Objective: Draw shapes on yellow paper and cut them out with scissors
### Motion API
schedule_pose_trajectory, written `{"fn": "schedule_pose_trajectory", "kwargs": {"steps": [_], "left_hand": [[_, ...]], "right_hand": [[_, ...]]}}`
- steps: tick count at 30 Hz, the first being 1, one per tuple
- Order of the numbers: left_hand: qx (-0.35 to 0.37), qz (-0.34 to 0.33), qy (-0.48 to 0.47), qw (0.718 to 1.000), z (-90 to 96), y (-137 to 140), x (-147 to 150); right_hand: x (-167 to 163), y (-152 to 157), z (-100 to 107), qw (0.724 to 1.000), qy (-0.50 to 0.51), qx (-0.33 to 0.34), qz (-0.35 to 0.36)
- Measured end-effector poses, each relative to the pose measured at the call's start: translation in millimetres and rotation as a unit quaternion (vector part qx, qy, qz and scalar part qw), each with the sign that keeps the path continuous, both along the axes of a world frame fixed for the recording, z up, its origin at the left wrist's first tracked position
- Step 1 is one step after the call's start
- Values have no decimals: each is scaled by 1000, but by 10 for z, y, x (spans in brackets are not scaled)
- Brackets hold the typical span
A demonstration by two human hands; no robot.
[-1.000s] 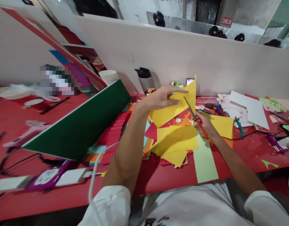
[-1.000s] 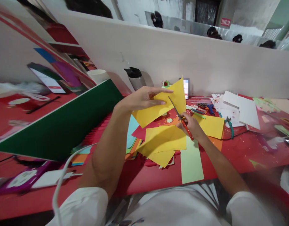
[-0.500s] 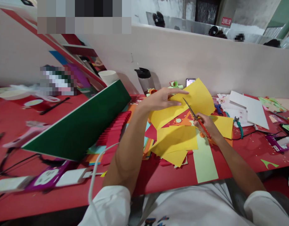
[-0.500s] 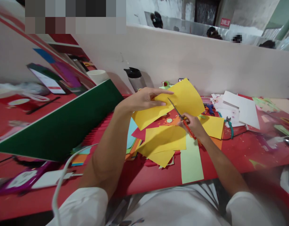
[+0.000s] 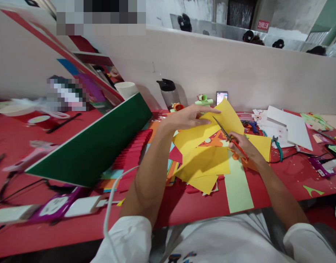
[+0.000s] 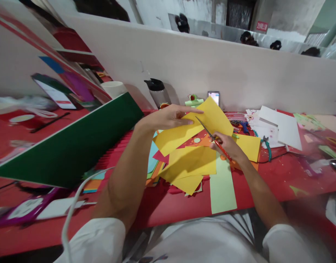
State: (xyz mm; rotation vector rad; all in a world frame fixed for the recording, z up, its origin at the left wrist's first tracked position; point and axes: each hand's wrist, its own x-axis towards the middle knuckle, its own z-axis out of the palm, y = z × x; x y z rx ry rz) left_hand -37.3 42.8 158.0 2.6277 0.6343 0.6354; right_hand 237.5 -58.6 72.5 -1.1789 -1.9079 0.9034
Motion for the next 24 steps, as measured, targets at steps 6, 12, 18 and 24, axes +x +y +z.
{"fn": "schedule_pose_trajectory", "kwargs": {"steps": [6,12,18,24], "left_hand": [[-56,8,17,998,-16,1,21],[-71,-3,43,996,15,-34,34],[-70,-10,31,997,-1,-38,79],[-60,-21,18,998,-33,-4,71]], "right_hand": [[21,-11,2,1000,0,-11,4],[52,-8,30,999,-25,-29,27],[7,-8,19,1000,-12,6,15],[-22,-30,12,1000,-7,-16,-13]]}}
